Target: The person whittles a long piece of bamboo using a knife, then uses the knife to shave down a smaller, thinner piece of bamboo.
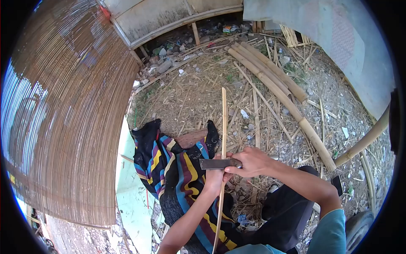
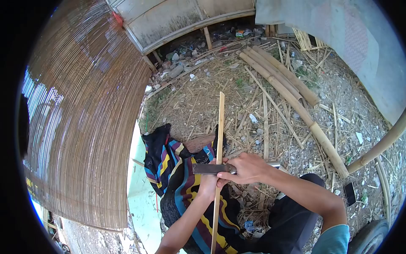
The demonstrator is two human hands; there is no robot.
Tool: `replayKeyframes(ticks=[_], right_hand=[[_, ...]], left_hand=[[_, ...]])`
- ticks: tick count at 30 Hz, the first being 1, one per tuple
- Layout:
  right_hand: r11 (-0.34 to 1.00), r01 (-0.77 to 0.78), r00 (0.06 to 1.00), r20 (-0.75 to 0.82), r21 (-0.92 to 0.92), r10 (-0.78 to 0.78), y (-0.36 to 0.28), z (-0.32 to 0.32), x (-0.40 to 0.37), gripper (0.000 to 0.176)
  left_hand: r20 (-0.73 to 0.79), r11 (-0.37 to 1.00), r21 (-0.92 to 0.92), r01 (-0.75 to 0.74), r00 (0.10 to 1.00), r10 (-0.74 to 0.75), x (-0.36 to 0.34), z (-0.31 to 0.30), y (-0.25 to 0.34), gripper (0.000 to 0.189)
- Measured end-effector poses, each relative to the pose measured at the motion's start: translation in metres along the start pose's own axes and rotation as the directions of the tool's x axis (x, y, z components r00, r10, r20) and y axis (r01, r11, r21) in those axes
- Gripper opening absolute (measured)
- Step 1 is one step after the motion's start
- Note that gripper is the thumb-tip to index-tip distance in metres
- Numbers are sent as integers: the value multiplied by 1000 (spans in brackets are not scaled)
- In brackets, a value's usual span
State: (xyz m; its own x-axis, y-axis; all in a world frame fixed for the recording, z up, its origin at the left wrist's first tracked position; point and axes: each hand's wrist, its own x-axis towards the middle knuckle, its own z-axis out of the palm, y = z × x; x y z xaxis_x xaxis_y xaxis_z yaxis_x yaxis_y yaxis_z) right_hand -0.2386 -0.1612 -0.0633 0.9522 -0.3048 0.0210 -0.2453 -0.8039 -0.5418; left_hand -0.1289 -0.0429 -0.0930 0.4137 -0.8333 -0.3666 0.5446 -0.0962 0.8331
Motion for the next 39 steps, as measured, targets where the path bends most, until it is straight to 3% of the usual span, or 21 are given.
replayKeyframes(ticks=[3,6,9,11,12,13,16,17,19,20,23,24,28,31,33,37,39], right_hand=[[999,50,996,-72,-9,-51,-2,-9,-1,53],[999,-41,999,-29,11,42,7,-8,3,55],[988,14,999,-32,-157,-19,29,-3,16,64],[986,-162,970,-182,23,164,46,-16,32,66],[977,-162,965,-228,-137,128,40,-25,29,68],[977,-160,964,-237,-143,123,41,-24,31,68],[972,-177,973,-120,154,196,38,-11,26,68],[971,-178,973,-118,161,197,33,-9,21,68],[995,1,1000,21,-103,1,13,-15,10,66],[985,96,995,2,-141,-97,7,-15,7,65],[998,51,998,30,-37,-50,12,-3,7,59],[999,50,999,0,-1,-50,6,-10,4,59],[999,21,999,-24,-27,-22,10,-1,3,60],[997,31,991,-129,-72,-40,17,-15,14,60],[973,-230,945,-248,-38,213,36,-42,30,60],[967,-255,925,-295,-18,239,39,-31,29,60],[948,-283,949,-100,148,299,36,-21,26,73]], left_hand=[[5,997,-60,-44,999,44,-2,4,-2,28],[-21,995,-45,-89,996,88,-4,7,-1,26],[-131,997,7,-75,989,75,1,2,-8,31],[-40,996,-43,-74,997,72,-12,10,3,34],[-34,996,-35,-78,996,77,-11,9,3,34],[-44,996,-6,-85,995,85,-9,8,3,36],[-29,996,-9,-90,996,90,-4,8,4,36],[4,995,-24,-94,996,94,-4,5,6,36],[-33,996,-16,-87,996,87,2,0,2,34],[-41,998,-7,-62,997,61,0,1,4,33],[-62,999,-43,-28,998,26,0,5,1,31],[-116,996,48,-77,990,82,-1,8,-1,31],[-157,962,201,-184,963,217,-8,15,3,32],[-126,939,276,-206,961,248,-9,11,-4,34],[-118,920,340,-196,961,249,-17,17,-7,34],[-91,932,307,-192,969,230,-5,20,-9,36],[-74,942,250,-226,965,251,0,12,-11,37]])
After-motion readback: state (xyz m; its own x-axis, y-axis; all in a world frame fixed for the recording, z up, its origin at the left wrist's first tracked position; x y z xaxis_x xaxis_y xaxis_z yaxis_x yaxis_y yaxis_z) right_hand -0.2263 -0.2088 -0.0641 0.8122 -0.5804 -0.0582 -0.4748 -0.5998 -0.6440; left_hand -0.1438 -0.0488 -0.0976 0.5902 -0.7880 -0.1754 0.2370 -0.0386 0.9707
